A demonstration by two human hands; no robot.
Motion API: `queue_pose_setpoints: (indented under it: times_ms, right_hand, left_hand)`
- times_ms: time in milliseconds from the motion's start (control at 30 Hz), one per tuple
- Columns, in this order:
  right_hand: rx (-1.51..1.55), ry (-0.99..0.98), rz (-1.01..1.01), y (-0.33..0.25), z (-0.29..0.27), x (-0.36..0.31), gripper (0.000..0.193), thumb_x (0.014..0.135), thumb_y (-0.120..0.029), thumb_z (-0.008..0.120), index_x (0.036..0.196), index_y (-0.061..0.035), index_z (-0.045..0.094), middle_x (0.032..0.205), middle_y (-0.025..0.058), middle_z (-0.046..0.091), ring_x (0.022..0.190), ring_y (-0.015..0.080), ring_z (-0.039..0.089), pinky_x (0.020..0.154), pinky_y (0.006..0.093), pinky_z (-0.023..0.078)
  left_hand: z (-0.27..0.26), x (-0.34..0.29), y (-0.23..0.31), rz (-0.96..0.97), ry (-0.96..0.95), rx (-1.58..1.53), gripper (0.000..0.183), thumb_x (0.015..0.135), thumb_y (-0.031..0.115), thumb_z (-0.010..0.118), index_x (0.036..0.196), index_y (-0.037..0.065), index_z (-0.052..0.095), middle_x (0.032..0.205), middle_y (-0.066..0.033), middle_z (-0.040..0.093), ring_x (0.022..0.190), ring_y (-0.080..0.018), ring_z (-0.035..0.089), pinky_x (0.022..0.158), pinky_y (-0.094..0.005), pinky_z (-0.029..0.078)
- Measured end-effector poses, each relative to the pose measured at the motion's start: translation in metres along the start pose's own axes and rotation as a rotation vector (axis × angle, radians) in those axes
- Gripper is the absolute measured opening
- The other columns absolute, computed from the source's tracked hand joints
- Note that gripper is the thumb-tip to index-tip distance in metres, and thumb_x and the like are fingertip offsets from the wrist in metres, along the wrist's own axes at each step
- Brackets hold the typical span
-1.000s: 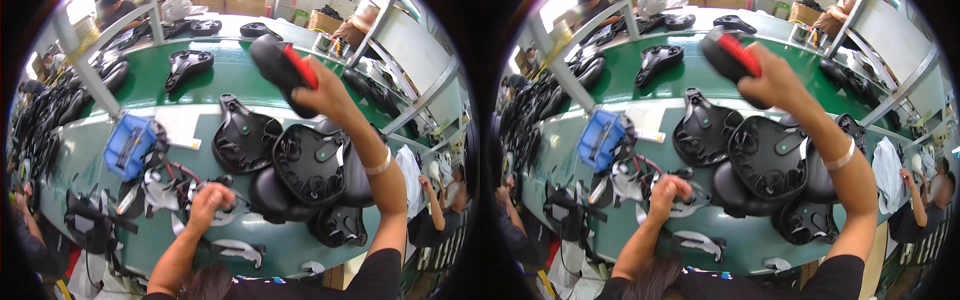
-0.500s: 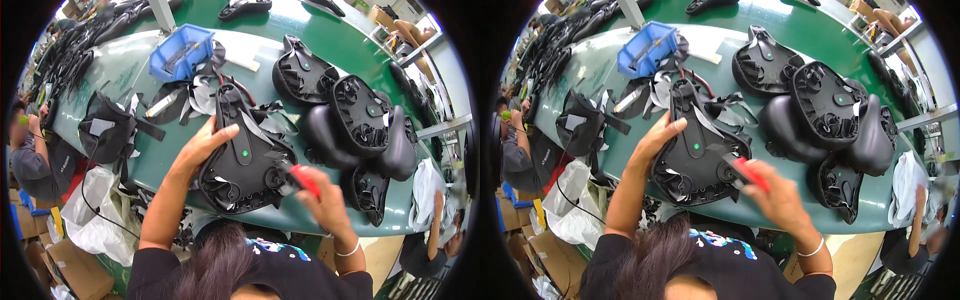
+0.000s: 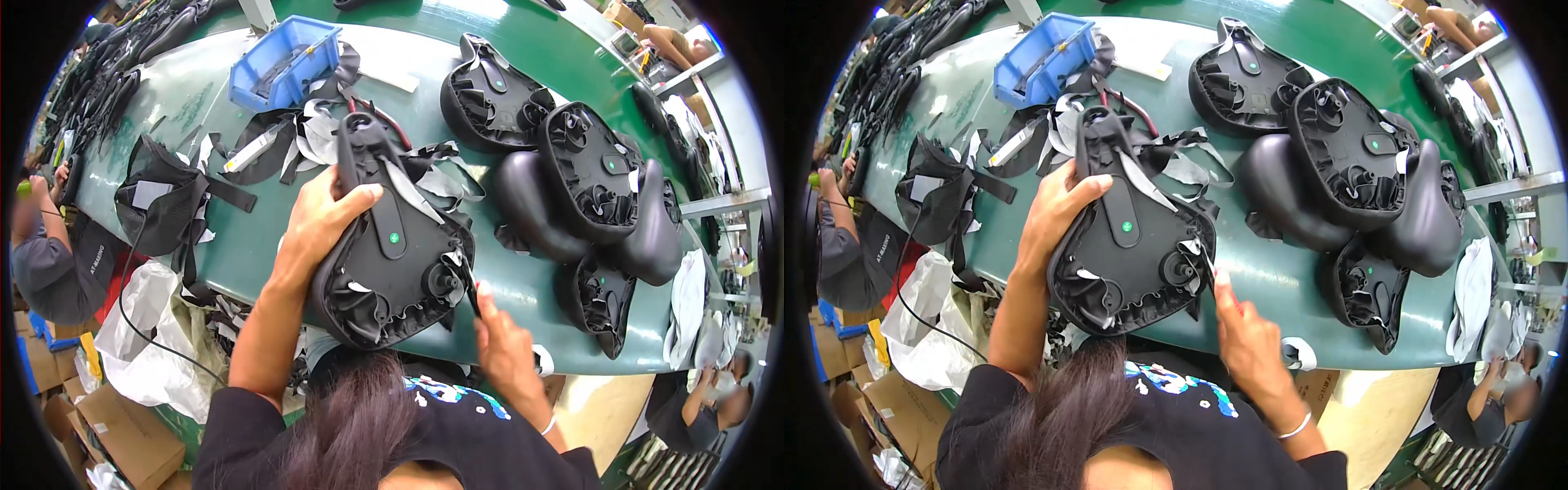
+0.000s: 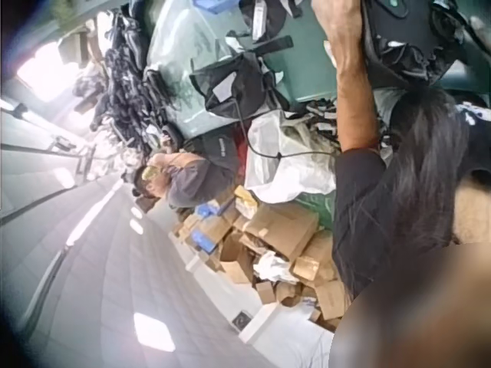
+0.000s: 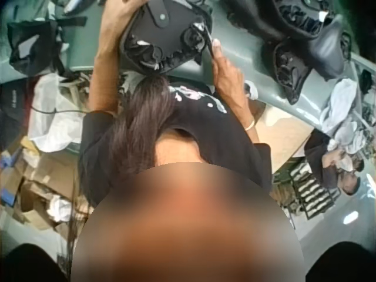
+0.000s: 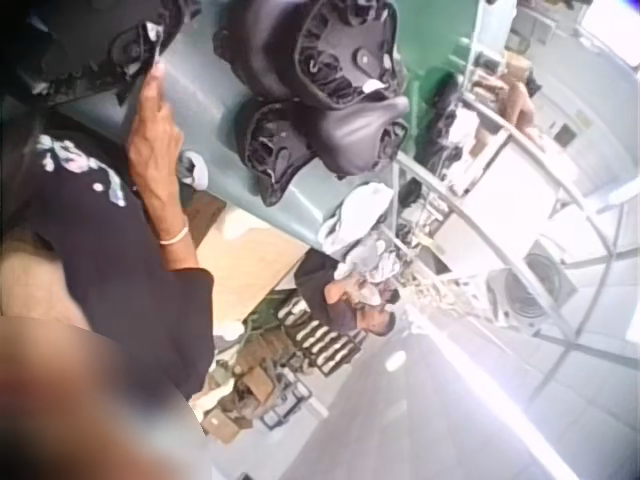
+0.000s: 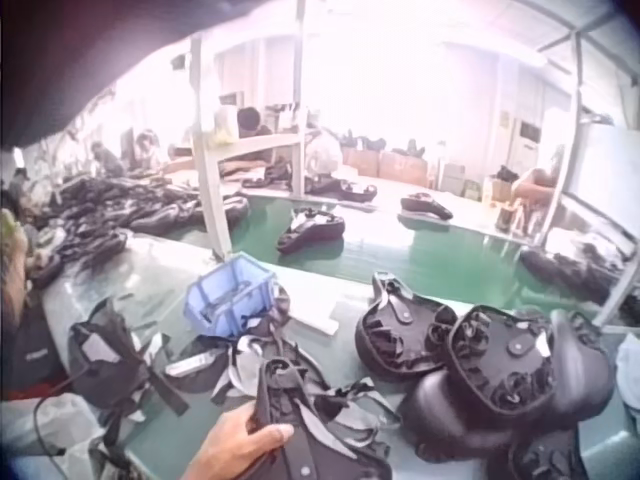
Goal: The person uses a red utility knife to trim excess black material from the underside of bicycle seats. They repeatedly pick up a seat, cut along the edges, and place the finished item on a pile to the right. The process is repeated for multiple seats on a green assembly table.
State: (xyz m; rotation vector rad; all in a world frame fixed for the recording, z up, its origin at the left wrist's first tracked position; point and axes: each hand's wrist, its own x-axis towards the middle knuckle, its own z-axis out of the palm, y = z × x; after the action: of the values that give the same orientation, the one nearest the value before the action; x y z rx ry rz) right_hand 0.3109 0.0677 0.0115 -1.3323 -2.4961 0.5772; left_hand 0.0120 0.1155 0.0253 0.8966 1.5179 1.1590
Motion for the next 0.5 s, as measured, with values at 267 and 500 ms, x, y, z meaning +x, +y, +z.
queue_pose_setpoints:
  times_ms: [267, 500]
  right_hand:
    - [0.418, 0.245, 0.045, -0.01, -0.007, 0.007, 0.053, 0.085, -0.002, 0.064, 0.133, -0.0033, 0.042, 0.114, 0.018, 0.063, 0.081, 0.0208, 0.063, 0.07, 0.0294, 0.051]
    - [0.457, 0.367, 0.004, -0.015, -0.014, 0.107, 0.039, 0.081, -0.005, 0.067, 0.117, -0.0004, 0.053, 0.096, 0.0096, 0.066, 0.077, 0.0163, 0.064, 0.068, 0.0308, 0.052]
  left_hand:
    - [-0.012, -0.053, -0.03, 0.023, 0.21, -0.19, 0.056, 0.08, 0.029, 0.069, 0.119, -0.006, 0.05, 0.104, -0.0129, 0.06, 0.09, -0.0154, 0.058, 0.077, -0.0285, 0.049]
    - [-0.009, -0.069, -0.064, 0.232, 0.557, -0.122, 0.058, 0.08, 0.023, 0.073, 0.123, -0.005, 0.046, 0.108, -0.0134, 0.058, 0.098, -0.019, 0.055, 0.089, -0.0323, 0.043]
